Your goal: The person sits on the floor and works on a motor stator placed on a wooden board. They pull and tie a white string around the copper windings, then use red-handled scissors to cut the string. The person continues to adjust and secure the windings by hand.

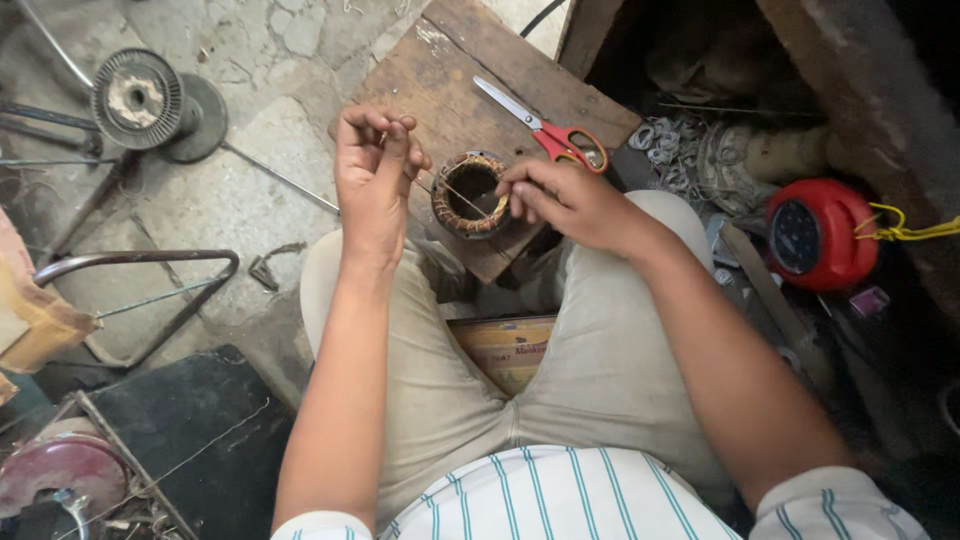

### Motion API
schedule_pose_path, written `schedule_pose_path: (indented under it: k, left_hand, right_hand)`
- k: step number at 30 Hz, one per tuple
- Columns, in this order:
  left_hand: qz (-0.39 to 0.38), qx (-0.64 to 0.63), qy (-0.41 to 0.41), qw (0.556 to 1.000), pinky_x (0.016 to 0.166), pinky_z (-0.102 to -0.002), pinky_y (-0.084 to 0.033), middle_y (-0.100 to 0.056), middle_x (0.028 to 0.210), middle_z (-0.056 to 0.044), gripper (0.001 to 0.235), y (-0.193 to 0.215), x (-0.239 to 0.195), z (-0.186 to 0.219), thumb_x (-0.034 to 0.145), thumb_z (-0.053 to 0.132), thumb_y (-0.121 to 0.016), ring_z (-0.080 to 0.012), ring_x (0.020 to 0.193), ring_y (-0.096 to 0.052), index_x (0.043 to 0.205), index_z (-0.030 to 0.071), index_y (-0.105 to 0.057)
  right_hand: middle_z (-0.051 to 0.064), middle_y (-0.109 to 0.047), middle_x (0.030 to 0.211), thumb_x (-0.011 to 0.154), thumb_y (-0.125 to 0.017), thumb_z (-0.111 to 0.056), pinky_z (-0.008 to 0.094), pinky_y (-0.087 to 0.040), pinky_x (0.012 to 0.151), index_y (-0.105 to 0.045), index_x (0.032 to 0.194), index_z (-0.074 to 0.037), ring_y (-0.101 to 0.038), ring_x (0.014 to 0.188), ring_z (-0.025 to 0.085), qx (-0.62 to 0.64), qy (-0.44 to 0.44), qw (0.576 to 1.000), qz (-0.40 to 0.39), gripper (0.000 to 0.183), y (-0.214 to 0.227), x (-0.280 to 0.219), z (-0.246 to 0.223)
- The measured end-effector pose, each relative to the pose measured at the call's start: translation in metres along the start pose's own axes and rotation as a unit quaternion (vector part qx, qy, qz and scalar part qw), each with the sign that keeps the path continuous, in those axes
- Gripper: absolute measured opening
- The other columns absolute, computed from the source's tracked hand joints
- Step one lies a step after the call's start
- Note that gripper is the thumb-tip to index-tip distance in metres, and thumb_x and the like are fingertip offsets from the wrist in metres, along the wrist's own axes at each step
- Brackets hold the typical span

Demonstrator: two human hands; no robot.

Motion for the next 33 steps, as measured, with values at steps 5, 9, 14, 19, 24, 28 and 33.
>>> schedule_pose_path:
  k: [5, 9, 14, 19, 24, 28, 33]
  left_hand:
    - [-0.035, -0.044, 0.018, 0.998, 0.084, -0.032, -0.054, -0.061, 0.112, -0.006, 0.019, -0.005, -0.002, 0.004, 0.108, 0.003, -0.065, -0.0149, 0.088, -0.059, 0.116, 0.011, -0.050]
    - [-0.067, -0.099, 0.043, 0.992, 0.081, -0.029, -0.050, -0.061, 0.109, -0.007, 0.019, -0.014, -0.002, 0.002, 0.110, 0.001, -0.065, -0.0149, 0.086, -0.059, 0.115, 0.011, -0.050]
    - [-0.050, -0.192, 0.081, 0.977, 0.081, -0.029, -0.050, -0.062, 0.107, -0.007, 0.018, -0.015, -0.006, -0.006, 0.109, 0.002, -0.065, -0.0150, 0.086, -0.060, 0.111, 0.011, -0.050]
    - [-0.025, -0.186, 0.092, 0.978, 0.080, -0.028, -0.051, -0.064, 0.104, -0.009, 0.021, -0.005, -0.006, -0.011, 0.112, 0.001, -0.066, -0.0148, 0.084, -0.061, 0.105, 0.010, -0.049]
    - [-0.016, -0.186, 0.110, 0.976, 0.077, -0.026, -0.055, -0.067, 0.104, -0.014, 0.021, 0.001, -0.007, -0.014, 0.115, 0.000, -0.066, -0.0153, 0.085, -0.064, 0.105, 0.010, -0.051]
    - [0.007, -0.212, 0.154, 0.965, 0.083, -0.027, -0.060, -0.068, 0.109, -0.018, 0.016, 0.000, -0.010, -0.012, 0.113, -0.004, -0.066, -0.0164, 0.092, -0.068, 0.108, 0.006, -0.053]
    - [0.041, -0.169, 0.169, 0.970, 0.086, -0.030, -0.064, -0.067, 0.106, -0.023, 0.013, 0.002, -0.012, 0.005, 0.108, -0.012, -0.059, -0.0208, 0.094, -0.073, 0.104, -0.001, -0.054]
  right_hand:
    - [0.011, -0.070, 0.103, 0.097, -0.069, -0.010, 0.032, -0.052, 0.086, -0.075, 0.110, 0.002, -0.066, 0.099, 0.020, -0.121, 0.127, 0.985, 0.005, 0.018, 0.010, -0.007, -0.024]
    - [0.008, -0.076, 0.099, 0.091, -0.073, -0.009, 0.029, -0.057, 0.084, -0.078, 0.101, -0.002, -0.072, 0.093, 0.016, -0.026, 0.022, 0.998, -0.043, 0.014, 0.013, -0.005, -0.016]
    - [0.008, -0.079, 0.093, 0.084, -0.078, -0.007, 0.029, -0.059, 0.081, -0.076, 0.094, -0.001, -0.076, 0.087, 0.016, 0.012, -0.020, 0.995, -0.094, 0.012, 0.003, -0.004, -0.019]
    - [0.006, -0.080, 0.089, 0.083, -0.078, -0.010, 0.028, -0.060, 0.073, -0.075, 0.094, -0.003, -0.079, 0.082, 0.014, -0.060, -0.098, 0.991, -0.064, 0.013, -0.002, -0.007, -0.005]
    - [0.008, -0.075, 0.086, 0.084, -0.075, -0.005, 0.030, -0.057, 0.072, -0.068, 0.095, -0.001, -0.074, 0.081, 0.017, -0.063, -0.138, 0.986, -0.070, 0.014, 0.003, -0.017, 0.006]
    - [0.008, -0.073, 0.089, 0.086, -0.072, 0.002, 0.030, -0.058, 0.076, -0.064, 0.098, -0.002, -0.073, 0.085, 0.018, -0.026, -0.132, 0.991, -0.014, 0.015, 0.013, -0.026, 0.008]
    - [0.011, -0.073, 0.093, 0.079, -0.072, 0.008, 0.027, -0.058, 0.072, -0.070, 0.092, -0.002, -0.073, 0.085, 0.018, -0.014, -0.168, 0.980, 0.105, 0.017, 0.027, -0.016, 0.001]
Point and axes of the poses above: each hand's wrist, its own x-axis towards the middle knuckle, its own y-axis out of the back of the hand, z = x × y, the point moved 8 cm from there along x, towards the middle knuckle
